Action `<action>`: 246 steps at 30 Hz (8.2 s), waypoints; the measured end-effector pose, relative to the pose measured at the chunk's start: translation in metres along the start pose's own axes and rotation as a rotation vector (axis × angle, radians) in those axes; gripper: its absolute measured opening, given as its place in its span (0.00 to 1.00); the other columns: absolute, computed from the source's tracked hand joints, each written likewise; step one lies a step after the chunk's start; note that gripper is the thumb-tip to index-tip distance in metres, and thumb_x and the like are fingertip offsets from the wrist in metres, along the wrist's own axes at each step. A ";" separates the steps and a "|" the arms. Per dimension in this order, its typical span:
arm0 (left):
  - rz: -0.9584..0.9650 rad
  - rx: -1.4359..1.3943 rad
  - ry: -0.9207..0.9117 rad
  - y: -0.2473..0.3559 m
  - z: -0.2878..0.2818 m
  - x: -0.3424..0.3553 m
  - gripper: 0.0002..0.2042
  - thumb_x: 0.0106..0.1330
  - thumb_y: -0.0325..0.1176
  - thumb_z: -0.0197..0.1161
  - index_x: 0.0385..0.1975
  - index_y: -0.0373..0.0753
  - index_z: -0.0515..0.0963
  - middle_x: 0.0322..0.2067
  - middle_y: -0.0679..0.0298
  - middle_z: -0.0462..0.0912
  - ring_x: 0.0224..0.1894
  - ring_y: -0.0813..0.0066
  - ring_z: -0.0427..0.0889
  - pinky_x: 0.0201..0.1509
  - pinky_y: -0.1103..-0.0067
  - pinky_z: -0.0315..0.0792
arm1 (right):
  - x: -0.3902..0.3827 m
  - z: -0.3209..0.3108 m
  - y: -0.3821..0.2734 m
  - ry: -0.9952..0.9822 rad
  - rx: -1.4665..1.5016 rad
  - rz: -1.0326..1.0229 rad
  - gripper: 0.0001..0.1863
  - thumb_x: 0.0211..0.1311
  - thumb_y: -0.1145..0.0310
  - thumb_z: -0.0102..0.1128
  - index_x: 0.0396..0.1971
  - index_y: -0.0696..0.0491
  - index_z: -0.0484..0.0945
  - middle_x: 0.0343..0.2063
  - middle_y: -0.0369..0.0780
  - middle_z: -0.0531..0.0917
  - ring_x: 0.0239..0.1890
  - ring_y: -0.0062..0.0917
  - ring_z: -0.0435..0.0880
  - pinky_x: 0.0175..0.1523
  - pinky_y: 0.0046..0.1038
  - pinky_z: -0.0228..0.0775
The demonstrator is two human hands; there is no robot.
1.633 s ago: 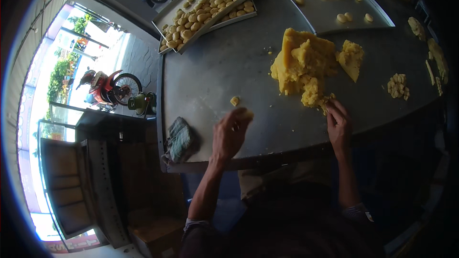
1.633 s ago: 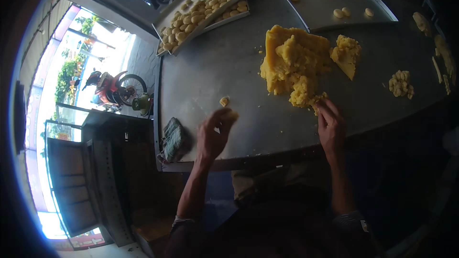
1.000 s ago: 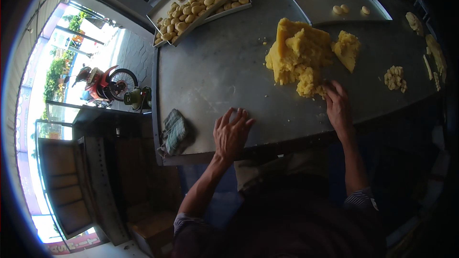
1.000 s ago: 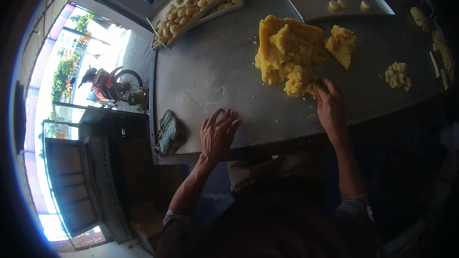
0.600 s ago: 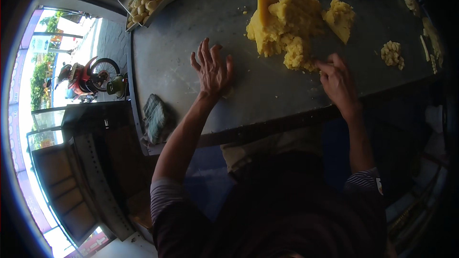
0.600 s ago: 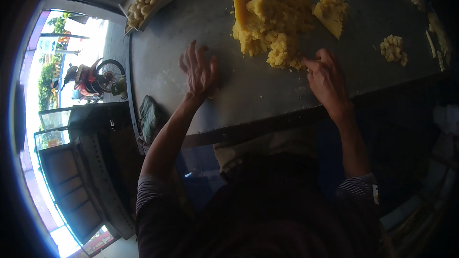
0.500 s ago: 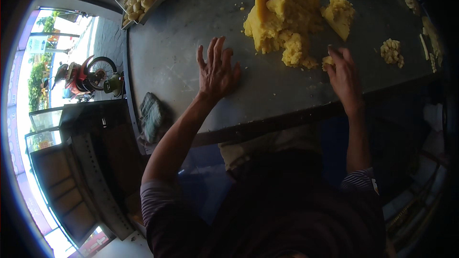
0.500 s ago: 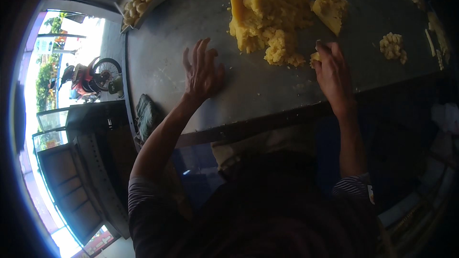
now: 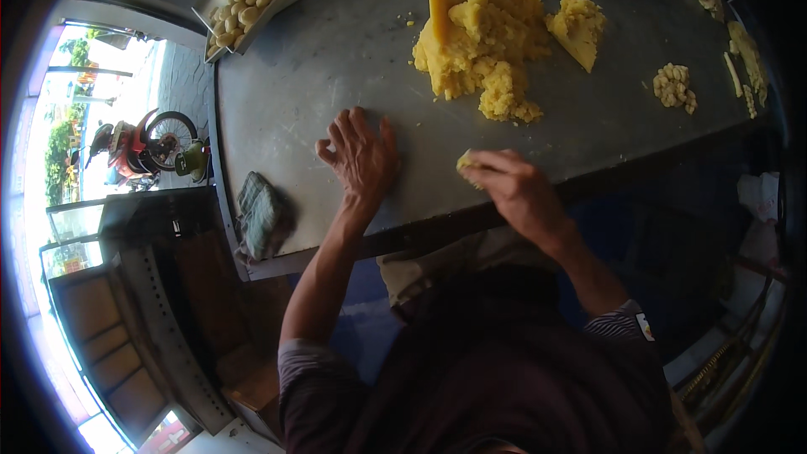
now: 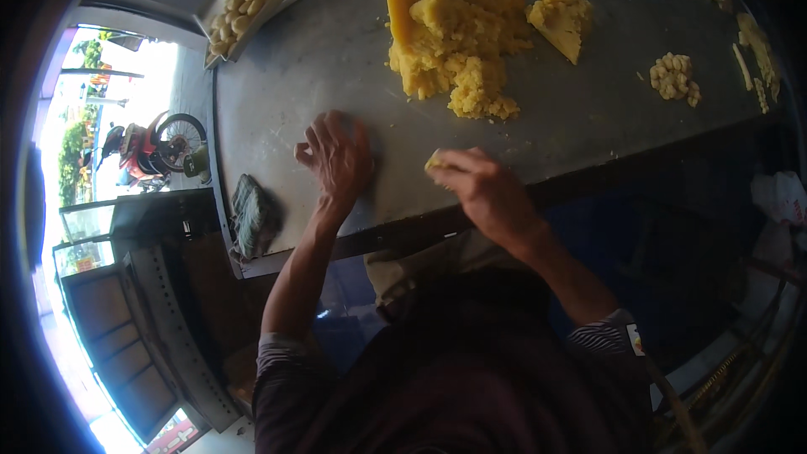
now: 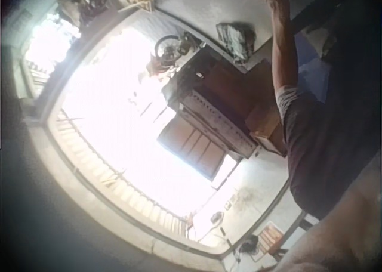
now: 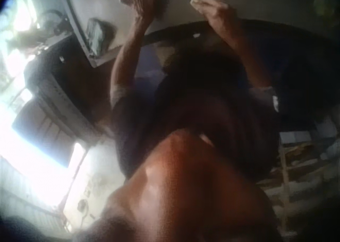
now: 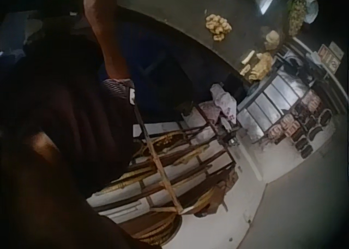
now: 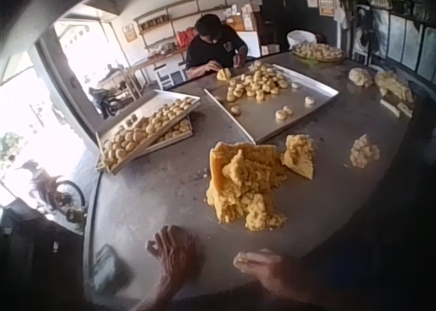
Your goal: The person takes small portions of yellow dough from a large pile and shapes them into small balls by hand on a metal table.
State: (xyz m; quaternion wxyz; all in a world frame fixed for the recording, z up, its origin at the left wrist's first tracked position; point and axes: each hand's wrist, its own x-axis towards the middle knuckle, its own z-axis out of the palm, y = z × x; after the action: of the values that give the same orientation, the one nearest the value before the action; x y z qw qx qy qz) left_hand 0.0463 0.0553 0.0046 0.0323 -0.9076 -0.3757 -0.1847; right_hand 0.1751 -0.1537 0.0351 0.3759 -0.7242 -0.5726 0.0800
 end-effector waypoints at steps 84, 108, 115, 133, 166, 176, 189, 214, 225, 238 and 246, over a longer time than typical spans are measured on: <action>-0.018 -0.538 0.048 -0.016 -0.031 -0.060 0.08 0.75 0.33 0.51 0.39 0.36 0.75 0.51 0.51 0.82 0.52 0.52 0.79 0.56 0.63 0.70 | -0.003 0.001 0.079 0.470 -0.089 0.258 0.13 0.61 0.75 0.62 0.46 0.57 0.81 0.45 0.46 0.76 0.46 0.41 0.79 0.49 0.38 0.74; -0.296 -0.501 -0.462 -0.034 -0.109 0.003 0.16 0.68 0.32 0.63 0.54 0.38 0.75 0.52 0.53 0.79 0.47 0.57 0.84 0.47 0.69 0.77 | -0.002 -0.006 0.073 0.391 0.010 0.271 0.13 0.68 0.73 0.55 0.49 0.58 0.79 0.47 0.45 0.76 0.49 0.39 0.77 0.50 0.37 0.73; -0.277 -0.981 0.313 -0.045 -0.120 0.038 0.12 0.70 0.33 0.60 0.49 0.35 0.78 0.43 0.55 0.86 0.41 0.70 0.87 0.39 0.76 0.79 | -0.002 -0.005 0.073 0.409 -0.055 0.256 0.09 0.67 0.72 0.59 0.45 0.55 0.83 0.43 0.41 0.78 0.44 0.36 0.80 0.47 0.36 0.74; -0.523 -0.571 0.232 -0.059 -0.049 -0.102 0.07 0.68 0.31 0.62 0.38 0.36 0.81 0.30 0.60 0.82 0.27 0.71 0.79 0.34 0.75 0.73 | 0.045 -0.074 0.155 0.834 -0.421 0.162 0.29 0.71 0.59 0.58 0.66 0.56 0.65 0.60 0.51 0.69 0.63 0.46 0.68 0.65 0.41 0.63; -0.420 -0.523 0.230 -0.056 -0.045 -0.108 0.09 0.67 0.32 0.61 0.37 0.31 0.81 0.30 0.53 0.83 0.29 0.58 0.81 0.34 0.67 0.73 | 0.018 -0.168 0.192 0.640 -0.366 0.464 0.31 0.63 0.50 0.61 0.57 0.58 0.74 0.50 0.54 0.79 0.57 0.46 0.77 0.58 0.46 0.71; -0.362 -0.422 0.303 -0.057 -0.040 -0.107 0.10 0.68 0.32 0.60 0.37 0.30 0.80 0.32 0.51 0.84 0.32 0.55 0.81 0.38 0.65 0.73 | -0.027 -0.222 0.297 0.428 -0.349 0.875 0.41 0.53 0.33 0.62 0.64 0.40 0.70 0.64 0.47 0.68 0.67 0.48 0.64 0.67 0.55 0.54; -0.444 -0.412 0.236 -0.053 -0.049 -0.105 0.10 0.68 0.34 0.61 0.36 0.31 0.81 0.28 0.54 0.83 0.25 0.62 0.78 0.31 0.68 0.71 | -0.050 -0.194 0.262 0.325 -0.757 0.524 0.36 0.51 0.40 0.69 0.58 0.44 0.75 0.59 0.43 0.70 0.57 0.43 0.72 0.55 0.44 0.74; -0.542 -0.546 0.138 -0.055 -0.051 -0.103 0.06 0.67 0.32 0.63 0.37 0.37 0.81 0.32 0.59 0.84 0.27 0.64 0.80 0.34 0.71 0.74 | 0.121 0.048 -0.050 0.080 1.245 0.457 0.19 0.72 0.54 0.55 0.49 0.55 0.77 0.36 0.36 0.80 0.34 0.17 0.78 0.38 0.22 0.74; -0.552 -0.660 0.086 -0.061 -0.054 -0.094 0.08 0.66 0.32 0.63 0.40 0.36 0.80 0.35 0.57 0.84 0.31 0.61 0.81 0.39 0.69 0.75 | 0.063 0.004 -0.015 0.343 0.212 0.212 0.12 0.69 0.72 0.58 0.49 0.58 0.82 0.47 0.47 0.82 0.44 0.31 0.86 0.45 0.29 0.82; -0.631 -0.810 0.026 -0.101 -0.032 -0.028 0.12 0.65 0.31 0.61 0.45 0.33 0.74 0.35 0.51 0.86 0.38 0.53 0.85 0.45 0.63 0.76 | 0.021 0.008 0.056 0.259 -0.211 0.317 0.35 0.57 0.72 0.70 0.64 0.62 0.67 0.57 0.55 0.76 0.56 0.53 0.75 0.62 0.46 0.64; -0.413 -0.511 0.025 -0.070 -0.018 -0.028 0.18 0.63 0.36 0.65 0.49 0.37 0.73 0.39 0.55 0.83 0.46 0.55 0.80 0.47 0.62 0.74 | 0.036 0.016 0.039 0.350 -0.183 0.394 0.35 0.57 0.65 0.72 0.62 0.62 0.70 0.55 0.55 0.78 0.58 0.52 0.74 0.64 0.43 0.66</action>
State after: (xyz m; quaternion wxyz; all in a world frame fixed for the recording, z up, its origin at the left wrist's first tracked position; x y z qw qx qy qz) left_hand -0.0259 0.0834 0.0059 -0.2302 -0.7886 -0.4929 -0.2867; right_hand 0.2086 -0.1167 0.0108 0.3791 -0.8554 -0.3520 -0.0268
